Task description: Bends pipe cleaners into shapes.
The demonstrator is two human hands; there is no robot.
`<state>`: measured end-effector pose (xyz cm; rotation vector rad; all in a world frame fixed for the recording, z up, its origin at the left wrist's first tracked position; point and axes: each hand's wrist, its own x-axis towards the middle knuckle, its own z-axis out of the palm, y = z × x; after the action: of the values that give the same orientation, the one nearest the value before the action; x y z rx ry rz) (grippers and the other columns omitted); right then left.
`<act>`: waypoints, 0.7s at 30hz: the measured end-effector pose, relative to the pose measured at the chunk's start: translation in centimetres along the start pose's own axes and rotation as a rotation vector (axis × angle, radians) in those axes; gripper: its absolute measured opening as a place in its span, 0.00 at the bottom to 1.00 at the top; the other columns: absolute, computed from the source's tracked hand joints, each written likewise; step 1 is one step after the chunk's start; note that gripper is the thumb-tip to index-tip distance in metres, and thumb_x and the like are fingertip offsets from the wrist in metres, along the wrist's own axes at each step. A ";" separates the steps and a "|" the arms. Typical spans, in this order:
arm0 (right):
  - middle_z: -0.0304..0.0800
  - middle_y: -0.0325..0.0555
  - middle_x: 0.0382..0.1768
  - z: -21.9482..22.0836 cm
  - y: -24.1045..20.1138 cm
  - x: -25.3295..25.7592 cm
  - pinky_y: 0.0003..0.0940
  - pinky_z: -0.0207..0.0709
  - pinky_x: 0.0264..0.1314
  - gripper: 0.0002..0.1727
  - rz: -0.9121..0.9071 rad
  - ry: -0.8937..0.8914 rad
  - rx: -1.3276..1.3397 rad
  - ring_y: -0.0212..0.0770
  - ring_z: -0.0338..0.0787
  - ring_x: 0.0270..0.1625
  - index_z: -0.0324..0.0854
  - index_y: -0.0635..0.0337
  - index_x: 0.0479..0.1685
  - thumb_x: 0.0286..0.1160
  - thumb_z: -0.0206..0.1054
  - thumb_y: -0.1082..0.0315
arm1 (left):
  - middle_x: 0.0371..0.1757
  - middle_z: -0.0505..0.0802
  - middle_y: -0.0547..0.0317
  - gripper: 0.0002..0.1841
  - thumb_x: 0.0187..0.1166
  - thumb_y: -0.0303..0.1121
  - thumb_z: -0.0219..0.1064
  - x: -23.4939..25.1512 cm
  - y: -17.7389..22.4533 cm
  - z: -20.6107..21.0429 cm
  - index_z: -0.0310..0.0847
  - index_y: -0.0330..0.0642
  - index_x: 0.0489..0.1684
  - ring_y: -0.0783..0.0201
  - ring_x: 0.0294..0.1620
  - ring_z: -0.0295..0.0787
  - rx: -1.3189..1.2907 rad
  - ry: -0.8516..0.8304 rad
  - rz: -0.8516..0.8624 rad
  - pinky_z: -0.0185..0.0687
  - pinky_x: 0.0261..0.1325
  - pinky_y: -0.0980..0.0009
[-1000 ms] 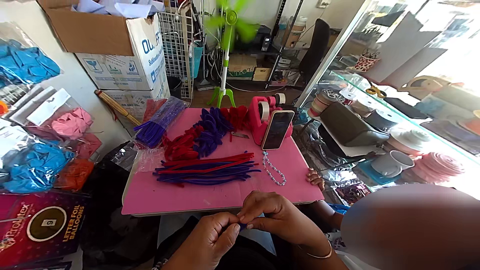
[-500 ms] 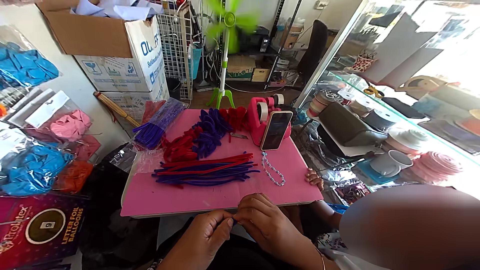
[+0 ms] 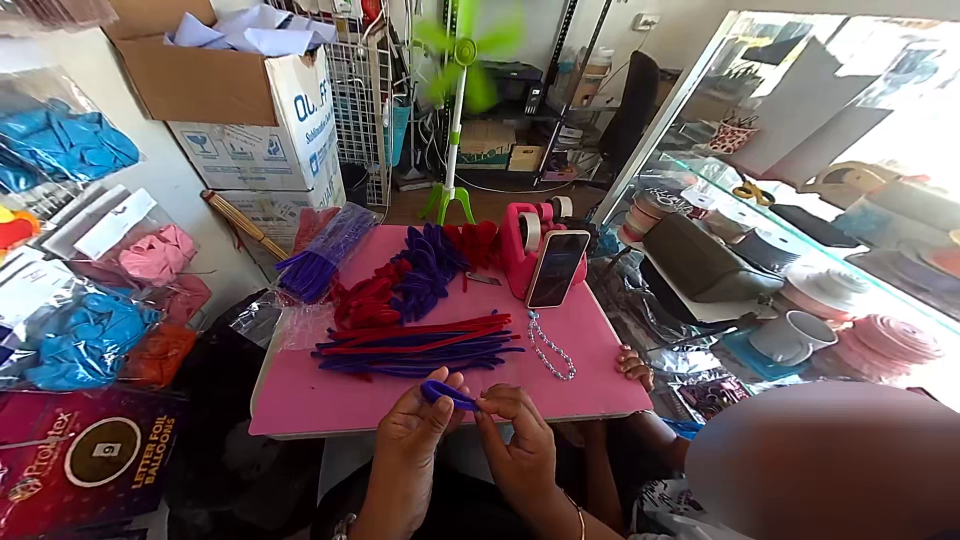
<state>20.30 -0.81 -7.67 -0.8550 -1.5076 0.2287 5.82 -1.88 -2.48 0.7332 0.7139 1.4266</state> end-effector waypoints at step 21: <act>0.91 0.38 0.44 1.3 -0.3 -1.5 0.23 0.84 0.60 0.05 0.187 -0.089 0.172 0.30 0.90 0.55 0.88 0.55 0.44 0.74 0.71 0.71 | 0.44 0.98 0.50 0.07 0.80 0.21 0.66 0.1 0.0 -1.3 0.92 0.35 0.46 0.60 0.44 0.99 0.106 0.073 0.190 0.95 0.51 0.66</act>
<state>18.83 -1.52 -8.88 -0.8566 -1.4670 0.5331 4.79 -1.72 -3.27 0.8527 0.7979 1.6038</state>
